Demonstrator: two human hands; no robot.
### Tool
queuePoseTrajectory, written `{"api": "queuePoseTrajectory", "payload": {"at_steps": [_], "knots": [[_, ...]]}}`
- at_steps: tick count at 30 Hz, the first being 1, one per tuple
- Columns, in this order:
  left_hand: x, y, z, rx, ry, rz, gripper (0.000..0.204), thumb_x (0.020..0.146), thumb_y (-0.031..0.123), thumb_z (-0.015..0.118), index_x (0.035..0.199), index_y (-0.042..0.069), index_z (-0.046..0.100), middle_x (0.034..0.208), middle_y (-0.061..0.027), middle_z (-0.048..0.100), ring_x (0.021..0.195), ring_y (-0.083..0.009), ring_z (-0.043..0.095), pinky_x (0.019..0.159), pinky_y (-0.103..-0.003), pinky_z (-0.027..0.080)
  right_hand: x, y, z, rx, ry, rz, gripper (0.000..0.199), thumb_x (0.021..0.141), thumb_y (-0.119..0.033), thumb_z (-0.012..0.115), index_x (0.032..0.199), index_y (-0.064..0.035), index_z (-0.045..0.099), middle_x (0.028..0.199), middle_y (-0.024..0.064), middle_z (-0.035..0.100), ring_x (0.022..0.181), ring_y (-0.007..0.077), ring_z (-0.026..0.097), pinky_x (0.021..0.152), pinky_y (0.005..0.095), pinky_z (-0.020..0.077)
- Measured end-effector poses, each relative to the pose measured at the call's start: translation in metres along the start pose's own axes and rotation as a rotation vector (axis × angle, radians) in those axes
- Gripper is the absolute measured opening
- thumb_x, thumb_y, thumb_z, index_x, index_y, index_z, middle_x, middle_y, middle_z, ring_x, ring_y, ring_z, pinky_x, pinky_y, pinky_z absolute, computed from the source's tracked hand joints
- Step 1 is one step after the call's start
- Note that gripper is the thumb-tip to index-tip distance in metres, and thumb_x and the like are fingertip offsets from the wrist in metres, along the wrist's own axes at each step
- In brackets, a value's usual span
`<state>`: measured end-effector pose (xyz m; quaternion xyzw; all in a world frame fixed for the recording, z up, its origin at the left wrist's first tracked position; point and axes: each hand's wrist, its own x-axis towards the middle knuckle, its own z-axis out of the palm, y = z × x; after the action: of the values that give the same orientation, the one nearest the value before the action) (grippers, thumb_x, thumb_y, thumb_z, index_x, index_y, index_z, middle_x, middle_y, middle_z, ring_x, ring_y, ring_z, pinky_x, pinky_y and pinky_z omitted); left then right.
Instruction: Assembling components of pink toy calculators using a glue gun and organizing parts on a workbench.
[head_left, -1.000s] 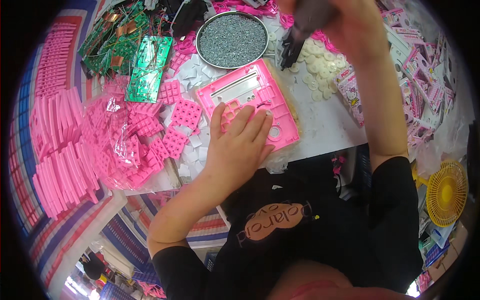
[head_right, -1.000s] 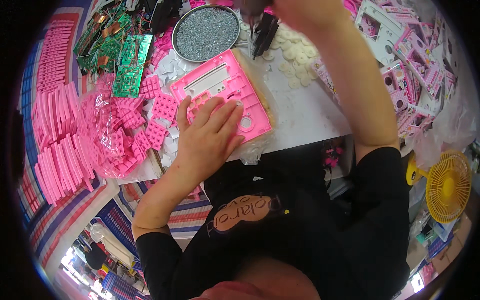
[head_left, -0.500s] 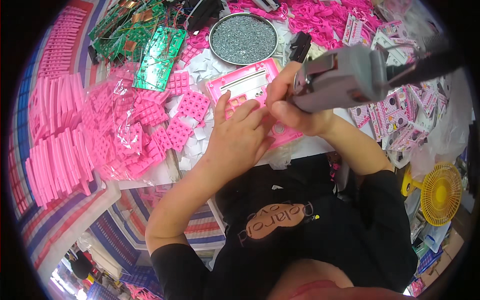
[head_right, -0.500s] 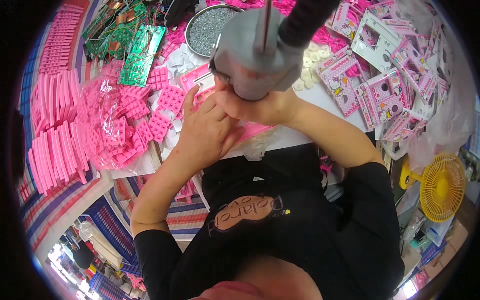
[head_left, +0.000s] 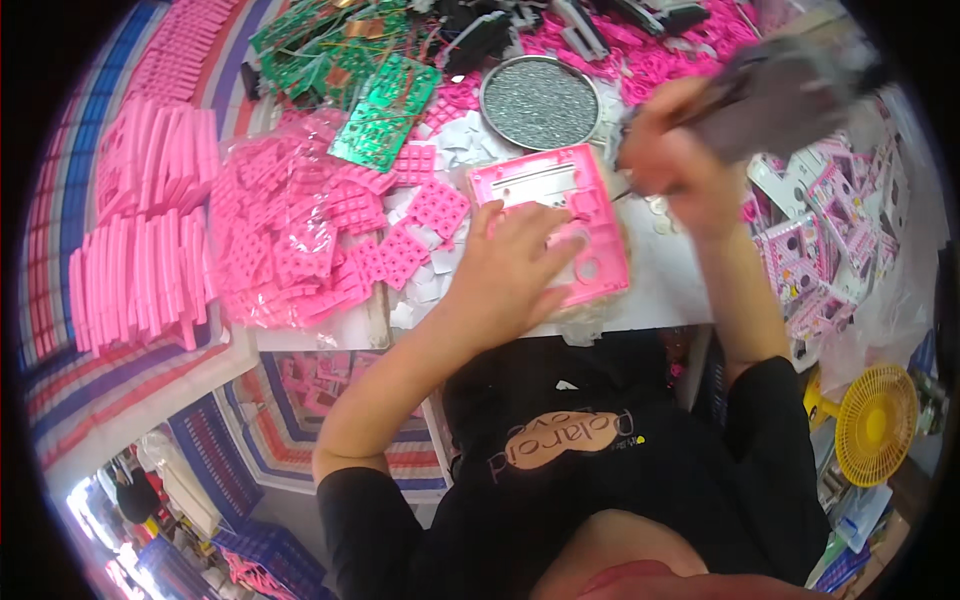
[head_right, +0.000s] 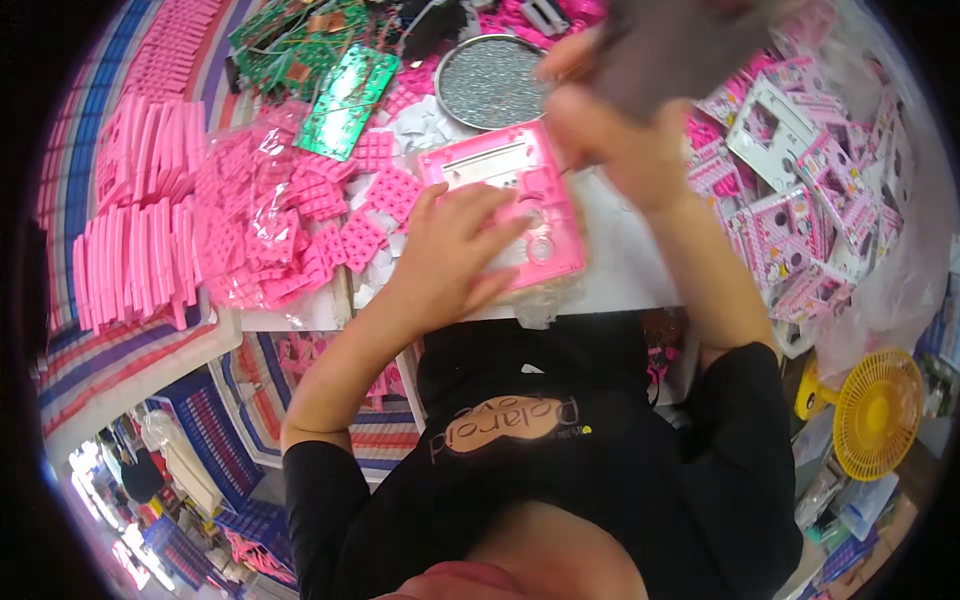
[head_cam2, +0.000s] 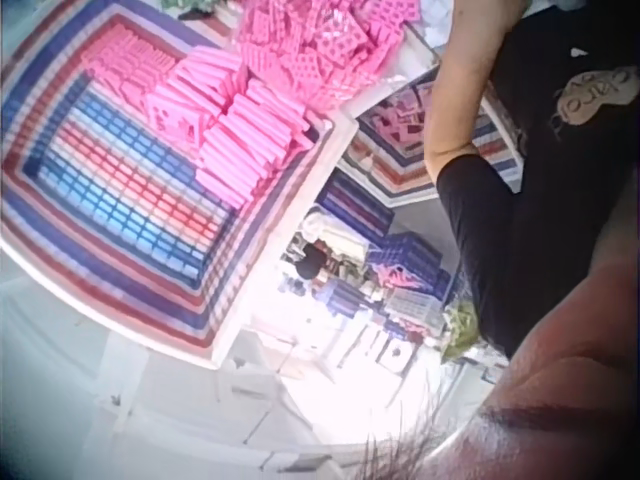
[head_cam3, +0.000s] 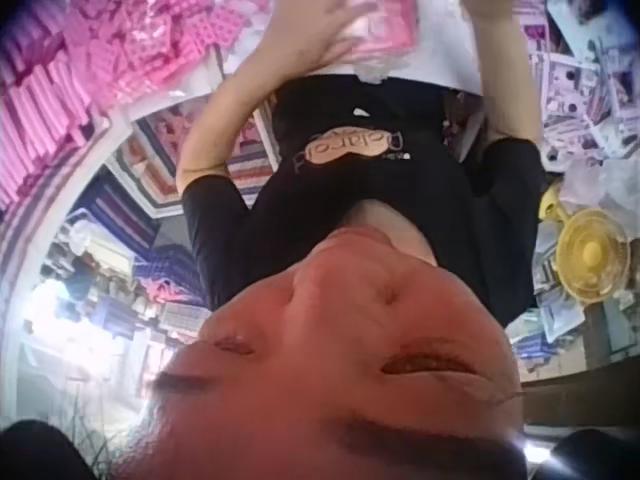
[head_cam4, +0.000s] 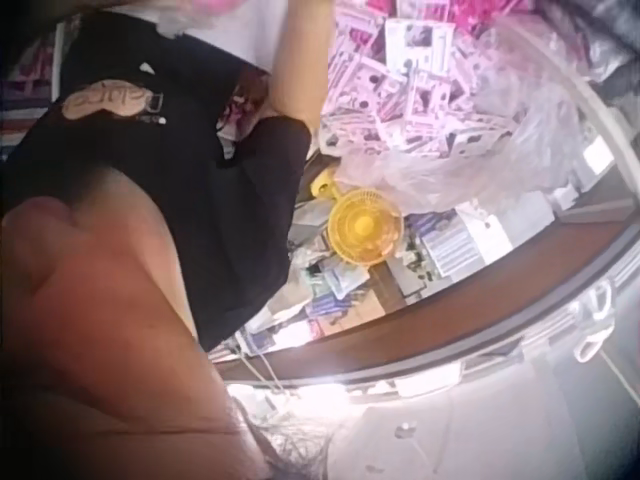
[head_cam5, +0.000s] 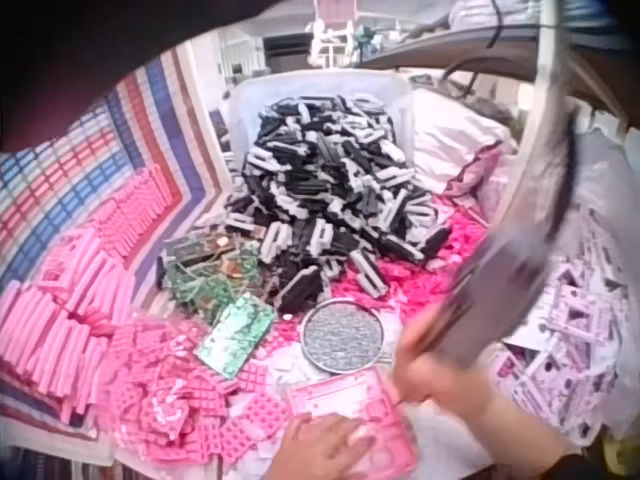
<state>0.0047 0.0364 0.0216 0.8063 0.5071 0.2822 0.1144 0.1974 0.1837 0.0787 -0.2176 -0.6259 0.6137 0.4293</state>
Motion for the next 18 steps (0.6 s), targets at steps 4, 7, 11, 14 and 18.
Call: {"api": "queuePoseTrajectory", "payload": {"at_steps": [4,7,11,14,18], "knots": [[-0.023,-0.049,-0.027,0.344,0.124,-0.442,0.033,0.077,0.017,0.076,0.108,0.009,0.07,0.114,-0.0108,0.067,0.104,-0.0321,0.063,0.09,-0.042,0.048,0.032,-0.029,-0.036,-0.009,0.143,-0.098,0.032,0.095,-0.011,0.063,0.124,0.0026,0.055,0.081,0.0054,0.06,0.072,0.0147,0.056,0.065,0.0293,0.0459],[-0.029,-0.066,-0.027,0.369,0.027,-0.37,0.024,0.078,0.014,0.077,0.098,0.004,0.067,0.101,-0.0128,0.07,0.089,-0.0336,0.064,0.077,-0.045,0.049,0.044,-0.029,-0.039,-0.309,0.241,-0.179,0.047,0.094,-0.009,0.067,0.136,0.0044,0.049,0.102,0.0112,0.064,0.098,0.0222,0.063,0.091,0.0351,0.0492],[-0.04,-0.062,-0.03,-0.148,0.376,-0.585,0.019,0.093,0.017,0.07,0.103,0.001,0.068,0.092,-0.0075,0.07,0.079,-0.023,0.067,0.067,-0.038,0.051,0.025,-0.006,-0.016,-0.587,0.534,-0.631,0.04,0.088,0.0,0.069,0.125,0.0038,0.058,0.106,0.0113,0.067,0.106,0.0218,0.062,0.092,0.036,0.0493],[-0.035,-0.036,-0.04,-0.747,0.521,-0.871,0.021,0.102,0.019,0.063,0.105,-0.001,0.068,0.092,-0.0043,0.07,0.077,-0.0156,0.067,0.067,-0.032,0.055,-0.024,0.009,-0.003,-0.625,0.106,-0.443,0.04,0.078,0.004,0.073,0.118,0.0015,0.064,0.109,0.0126,0.068,0.109,0.0251,0.061,0.095,0.0403,0.0487],[-0.037,-0.026,-0.038,-1.478,0.505,-0.89,0.023,0.104,0.018,0.058,0.105,-0.002,0.068,0.098,-0.0094,0.072,0.082,-0.0197,0.071,0.075,-0.035,0.062,-0.028,0.026,0.011,-0.735,-0.279,-0.422,0.043,0.071,0.004,0.073,0.113,-0.0046,0.067,0.118,0.0116,0.065,0.105,0.0322,0.061,0.094,0.0427,0.049]]}}
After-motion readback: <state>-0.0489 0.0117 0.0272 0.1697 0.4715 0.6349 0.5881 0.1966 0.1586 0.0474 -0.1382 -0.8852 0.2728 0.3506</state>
